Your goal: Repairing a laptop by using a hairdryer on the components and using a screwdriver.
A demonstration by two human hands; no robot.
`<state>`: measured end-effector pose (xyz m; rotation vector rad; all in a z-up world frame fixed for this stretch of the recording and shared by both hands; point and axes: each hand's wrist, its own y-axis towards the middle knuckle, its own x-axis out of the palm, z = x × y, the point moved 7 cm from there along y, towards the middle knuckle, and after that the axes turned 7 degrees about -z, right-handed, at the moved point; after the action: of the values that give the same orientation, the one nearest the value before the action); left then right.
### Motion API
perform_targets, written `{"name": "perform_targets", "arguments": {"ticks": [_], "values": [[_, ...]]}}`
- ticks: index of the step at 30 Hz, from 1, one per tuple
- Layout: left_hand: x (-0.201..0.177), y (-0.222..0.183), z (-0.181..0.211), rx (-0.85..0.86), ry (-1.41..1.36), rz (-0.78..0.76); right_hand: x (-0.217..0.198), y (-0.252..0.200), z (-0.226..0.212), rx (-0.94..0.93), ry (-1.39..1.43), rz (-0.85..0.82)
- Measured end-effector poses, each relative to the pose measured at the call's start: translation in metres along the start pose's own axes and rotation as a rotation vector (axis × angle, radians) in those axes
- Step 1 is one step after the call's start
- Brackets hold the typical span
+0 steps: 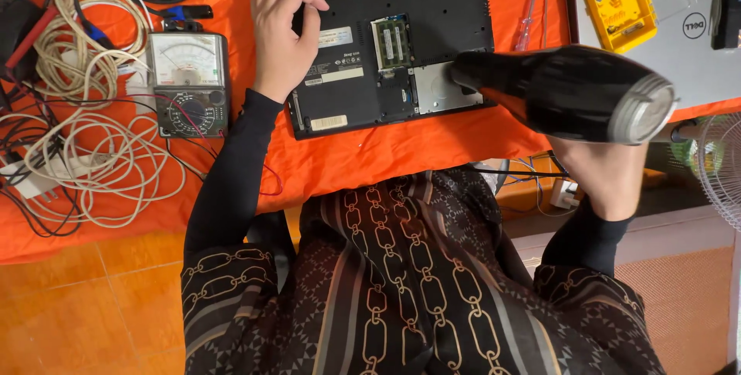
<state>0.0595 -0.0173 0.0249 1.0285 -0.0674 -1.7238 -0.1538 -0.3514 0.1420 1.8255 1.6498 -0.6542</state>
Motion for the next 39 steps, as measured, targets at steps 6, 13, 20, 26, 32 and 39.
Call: {"name": "perform_targets", "arguments": {"ticks": [6, 13, 20, 26, 32, 39], "values": [[-0.007, 0.005, 0.007, -0.022, -0.047, 0.04, 0.021, 0.021, -0.024, -0.097, -0.115, -0.041], [-0.023, 0.007, 0.001, -0.118, -0.272, 0.148, 0.033, 0.039, -0.035, -0.093, 0.02, -0.087], [-0.054, 0.004, -0.005, -0.161, -0.437, 0.316, 0.041, 0.058, -0.039, -0.088, -0.012, -0.09], [-0.077, -0.01, -0.033, -0.146, -0.535, 0.592, 0.055, 0.086, -0.062, -0.133, 0.163, -0.128], [-0.116, -0.035, -0.042, -0.004, -0.553, 0.931, 0.085, 0.134, -0.084, 0.06, 0.468, -0.285], [-0.117, -0.038, -0.036, -0.017, -0.519, 1.012, 0.154, 0.213, -0.169, 0.017, 0.891, -0.507]]}}
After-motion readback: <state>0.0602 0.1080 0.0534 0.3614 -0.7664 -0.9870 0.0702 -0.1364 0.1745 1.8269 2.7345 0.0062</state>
